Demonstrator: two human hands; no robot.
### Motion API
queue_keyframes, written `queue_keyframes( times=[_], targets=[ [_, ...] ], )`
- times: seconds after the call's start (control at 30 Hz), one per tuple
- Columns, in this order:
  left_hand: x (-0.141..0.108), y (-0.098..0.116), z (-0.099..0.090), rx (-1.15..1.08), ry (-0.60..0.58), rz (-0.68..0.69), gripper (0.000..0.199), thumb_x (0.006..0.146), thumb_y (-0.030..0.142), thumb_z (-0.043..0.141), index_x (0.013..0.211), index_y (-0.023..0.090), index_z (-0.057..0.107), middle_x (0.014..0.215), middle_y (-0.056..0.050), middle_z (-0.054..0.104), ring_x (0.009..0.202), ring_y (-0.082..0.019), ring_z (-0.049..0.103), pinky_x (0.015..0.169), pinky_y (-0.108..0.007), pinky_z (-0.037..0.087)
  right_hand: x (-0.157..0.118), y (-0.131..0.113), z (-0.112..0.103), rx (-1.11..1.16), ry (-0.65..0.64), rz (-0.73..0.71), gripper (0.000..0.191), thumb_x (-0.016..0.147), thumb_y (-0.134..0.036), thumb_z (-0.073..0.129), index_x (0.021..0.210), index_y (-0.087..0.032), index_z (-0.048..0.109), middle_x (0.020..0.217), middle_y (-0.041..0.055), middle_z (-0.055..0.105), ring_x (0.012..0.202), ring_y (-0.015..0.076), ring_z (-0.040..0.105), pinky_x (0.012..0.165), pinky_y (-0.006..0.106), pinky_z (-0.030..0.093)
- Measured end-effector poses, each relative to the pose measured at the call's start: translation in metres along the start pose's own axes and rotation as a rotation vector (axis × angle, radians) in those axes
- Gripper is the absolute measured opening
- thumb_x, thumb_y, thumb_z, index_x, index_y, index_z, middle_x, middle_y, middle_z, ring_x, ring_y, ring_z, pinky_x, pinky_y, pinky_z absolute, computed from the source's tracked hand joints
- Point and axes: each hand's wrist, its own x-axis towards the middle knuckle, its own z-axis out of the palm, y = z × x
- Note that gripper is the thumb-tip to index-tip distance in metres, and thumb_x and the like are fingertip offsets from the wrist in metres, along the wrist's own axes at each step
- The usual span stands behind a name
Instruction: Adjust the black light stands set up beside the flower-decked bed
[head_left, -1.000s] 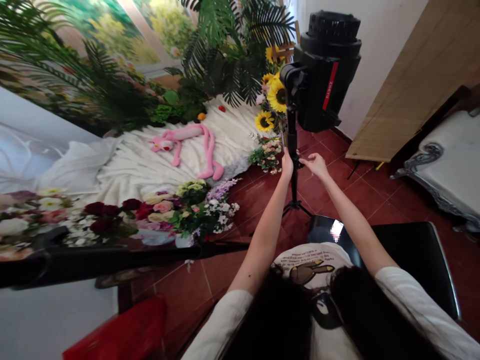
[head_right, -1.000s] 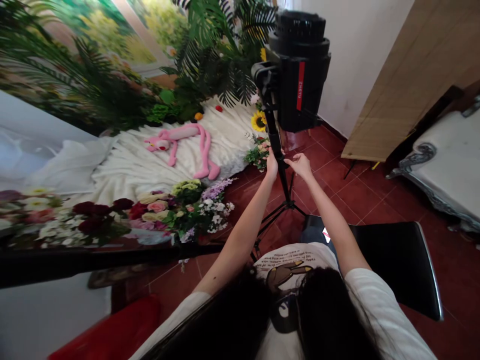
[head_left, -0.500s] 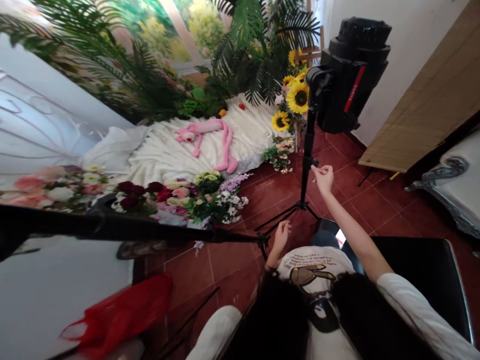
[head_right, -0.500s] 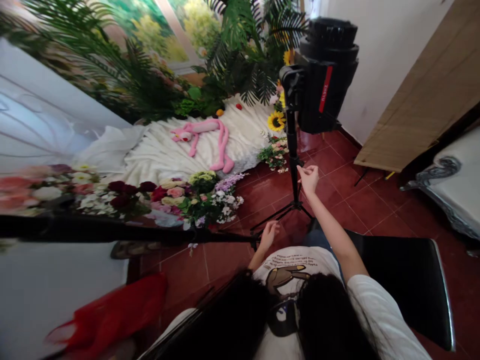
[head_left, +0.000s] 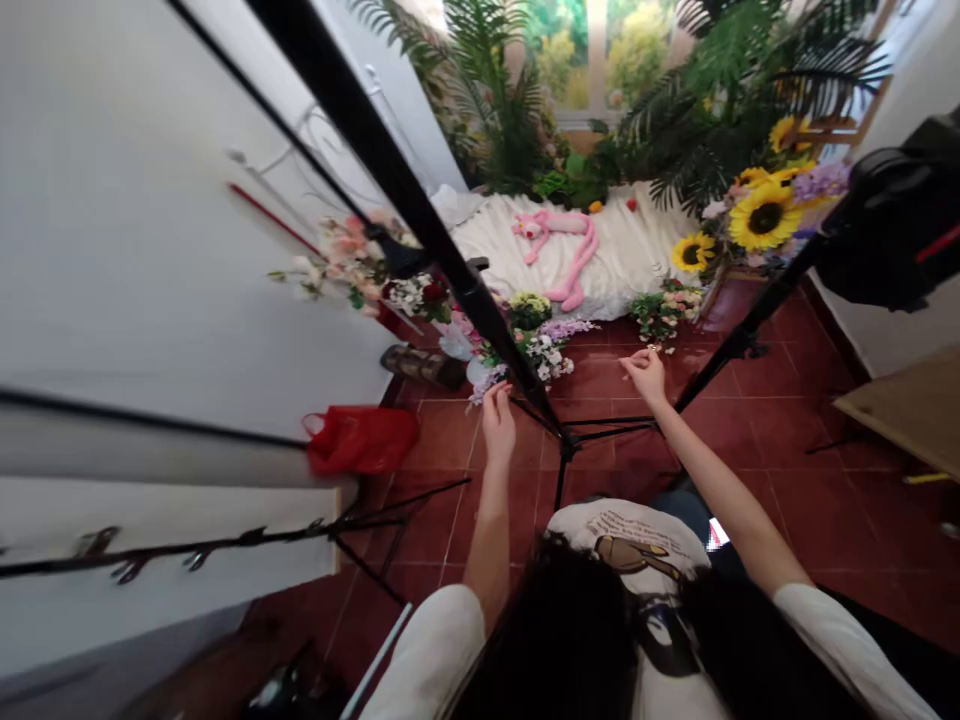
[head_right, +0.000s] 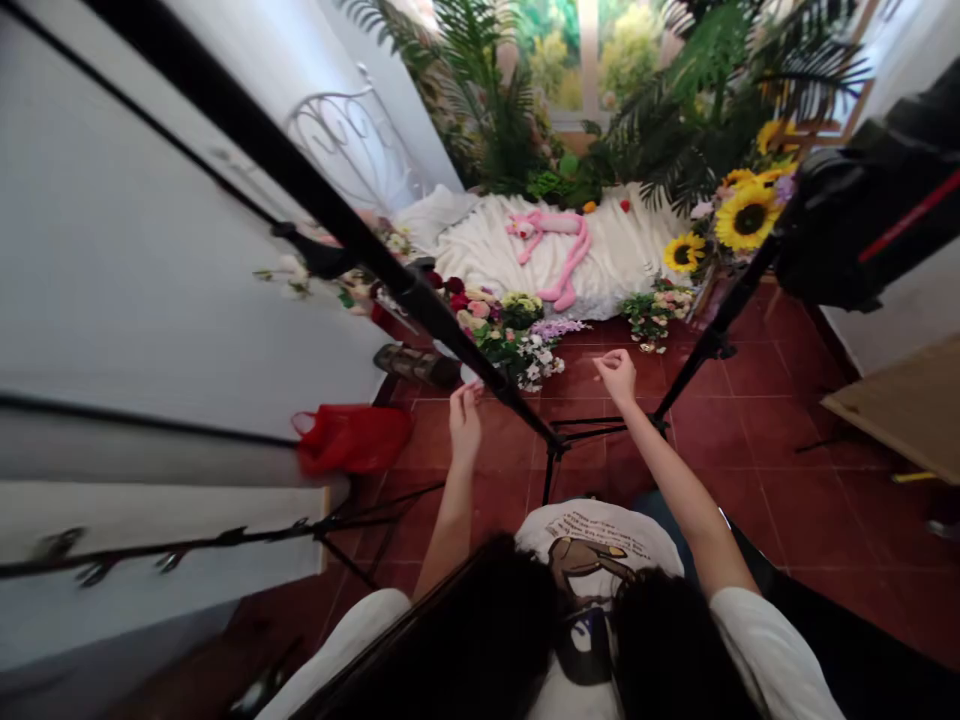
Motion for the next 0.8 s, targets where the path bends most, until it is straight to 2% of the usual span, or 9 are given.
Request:
queue_keyframes(
  times=[0.1,0.17,0.27,0.33,0.43,0.57,0.7,0.8],
  targets=[
    [0.01,0.04,0.02,-0.182,0.07,0.088,0.054,0.092,0.066,0.039,0.116,0.021,0.058,0.118,-0.011,0.065,0.11,-0.019,0.063,0.1,-0.033,0.048,-0.003,-0.02,0.052,0.034,-0.202,0.012,0.045,0.067,-0.045,0.078,0.085,-0.022,0.044,0.076,0.0003,0.069,0.052,0.011,0.061,0.042,0.019,0.044],
    [0.011,0.054,0.035,-0.233,0.073,0.08,0.056,0.092,0.069,0.038,0.112,0.021,0.059,0.11,-0.009,0.066,0.103,-0.018,0.063,0.093,-0.03,0.05,-0.005,-0.03,0.086,0.017,-0.317,0.066,0.045,0.069,-0.041,0.081,0.087,-0.022,0.045,0.073,-0.0005,0.068,0.049,0.0103,0.059,0.039,0.018,0.039],
    [0.014,0.055,0.051,-0.29,0.04,0.032,0.061,0.09,0.073,0.033,0.098,0.02,0.061,0.087,-0.006,0.065,0.085,-0.017,0.063,0.082,-0.029,0.05,-0.006,-0.043,0.127,-0.07,-0.408,0.123,0.042,0.07,-0.04,0.083,0.084,-0.02,0.049,0.066,-0.0008,0.067,0.044,0.0083,0.054,0.037,0.017,0.034],
    [0.016,0.049,0.055,-0.315,0.032,0.033,0.064,0.087,0.077,0.033,0.088,0.019,0.06,0.08,-0.004,0.062,0.077,-0.015,0.06,0.077,-0.028,0.049,-0.005,-0.048,0.143,-0.12,-0.471,0.138,0.036,0.074,-0.041,0.081,0.08,-0.018,0.054,0.057,-0.0022,0.062,0.04,0.0069,0.049,0.036,0.017,0.032],
    [0.019,0.041,0.055,-0.321,0.023,0.05,0.066,0.083,0.081,0.035,0.084,0.02,0.058,0.077,-0.003,0.059,0.07,-0.014,0.055,0.07,-0.027,0.046,-0.004,-0.053,0.152,-0.114,-0.534,0.18,0.034,0.073,-0.04,0.082,0.075,-0.016,0.058,0.046,-0.0052,0.052,0.037,0.0059,0.043,0.034,0.016,0.028],
    [0.02,0.037,0.058,-0.329,0.049,0.057,0.064,0.083,0.081,0.035,0.081,0.02,0.055,0.073,-0.002,0.056,0.067,-0.014,0.053,0.067,-0.026,0.044,-0.004,-0.052,0.152,-0.039,-0.565,0.242,0.036,0.066,-0.035,0.087,0.076,-0.016,0.059,0.049,-0.0063,0.052,0.038,0.0045,0.039,0.033,0.015,0.024],
    [0.019,0.036,0.062,-0.311,0.086,0.062,0.063,0.084,0.081,0.035,0.079,0.021,0.053,0.072,-0.001,0.055,0.067,-0.014,0.052,0.067,-0.026,0.044,-0.006,-0.05,0.153,0.069,-0.601,0.307,0.031,0.068,-0.026,0.085,0.078,-0.016,0.057,0.049,-0.0082,0.049,0.039,0.0025,0.032,0.034,0.014,0.018],
    [0.019,0.035,0.064,-0.269,0.111,0.052,0.063,0.085,0.08,0.033,0.081,0.021,0.053,0.072,-0.002,0.056,0.067,-0.014,0.054,0.068,-0.027,0.044,-0.009,-0.046,0.152,0.125,-0.616,0.312,0.028,0.073,-0.029,0.082,0.085,-0.015,0.061,0.051,-0.0076,0.05,0.041,0.0043,0.035,0.036,0.015,0.024]
  ],
)
